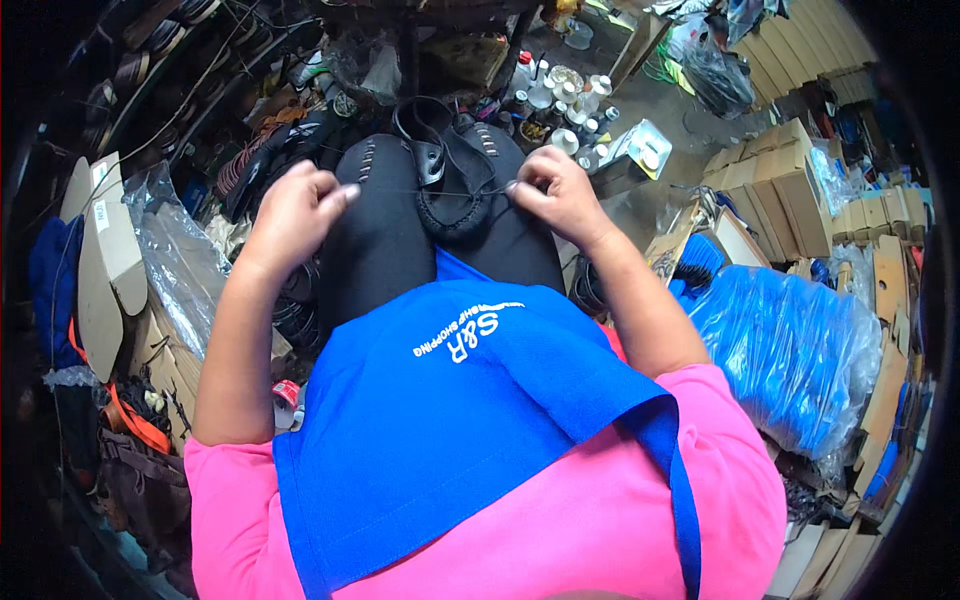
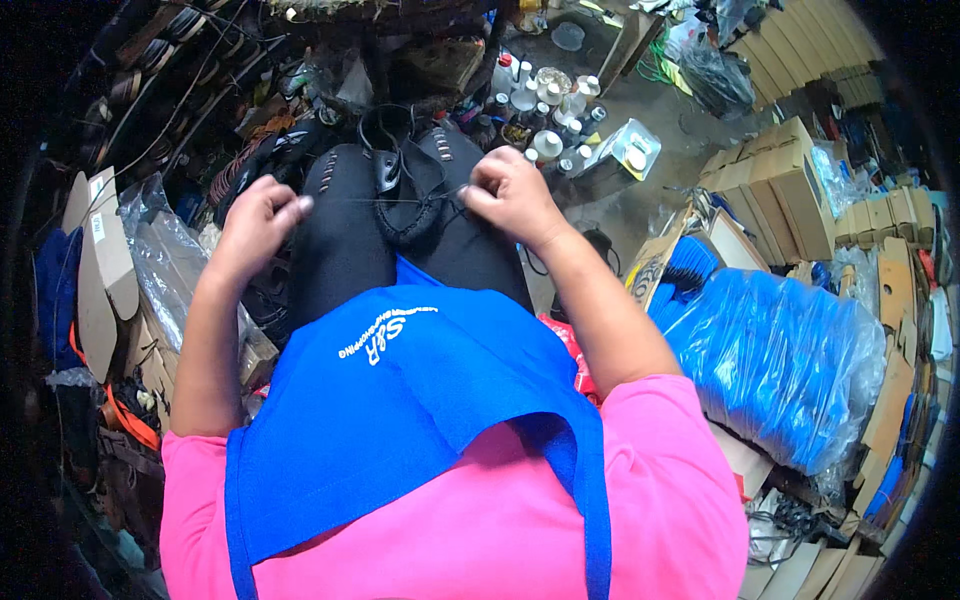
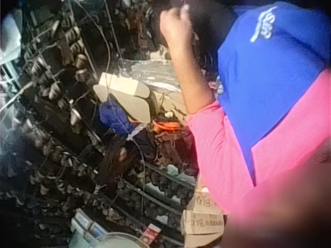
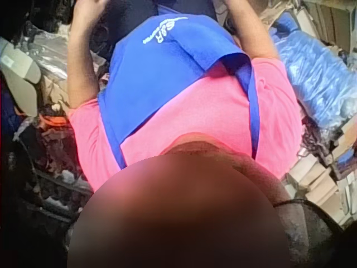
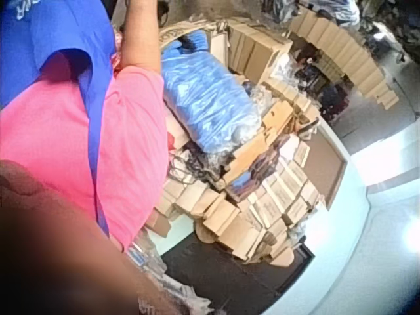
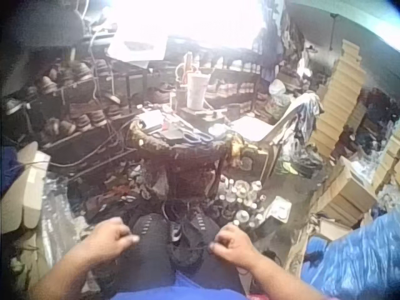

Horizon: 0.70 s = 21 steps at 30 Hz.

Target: Hand-sewing or lacing components of a shoe.

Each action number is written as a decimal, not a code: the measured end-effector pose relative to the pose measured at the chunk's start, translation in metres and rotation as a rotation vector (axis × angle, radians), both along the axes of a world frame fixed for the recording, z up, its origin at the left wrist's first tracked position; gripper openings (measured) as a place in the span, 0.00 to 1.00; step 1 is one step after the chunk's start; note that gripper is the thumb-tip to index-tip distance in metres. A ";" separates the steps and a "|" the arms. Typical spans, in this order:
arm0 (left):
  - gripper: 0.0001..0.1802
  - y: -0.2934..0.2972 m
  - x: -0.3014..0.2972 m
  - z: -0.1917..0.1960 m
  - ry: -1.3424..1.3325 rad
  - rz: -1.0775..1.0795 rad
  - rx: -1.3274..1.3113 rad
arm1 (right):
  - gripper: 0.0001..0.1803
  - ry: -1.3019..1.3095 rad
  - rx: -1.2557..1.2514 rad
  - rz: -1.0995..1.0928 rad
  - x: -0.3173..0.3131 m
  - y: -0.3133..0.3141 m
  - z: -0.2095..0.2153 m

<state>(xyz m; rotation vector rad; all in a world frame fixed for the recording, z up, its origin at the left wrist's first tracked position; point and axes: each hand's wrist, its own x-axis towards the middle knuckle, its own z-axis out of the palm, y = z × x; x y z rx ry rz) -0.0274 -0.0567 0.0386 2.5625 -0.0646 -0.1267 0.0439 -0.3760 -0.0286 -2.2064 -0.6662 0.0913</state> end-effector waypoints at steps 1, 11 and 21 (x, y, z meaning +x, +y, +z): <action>0.17 -0.003 0.005 0.003 0.043 0.129 -0.052 | 0.10 -0.066 0.037 -0.162 0.003 0.004 -0.004; 0.23 -0.046 0.029 -0.011 0.294 0.097 -1.962 | 0.21 1.222 1.638 -0.367 -0.008 0.018 0.015; 0.23 0.020 0.020 -0.047 0.305 0.313 -1.722 | 0.18 1.161 1.097 -0.064 0.000 -0.026 0.022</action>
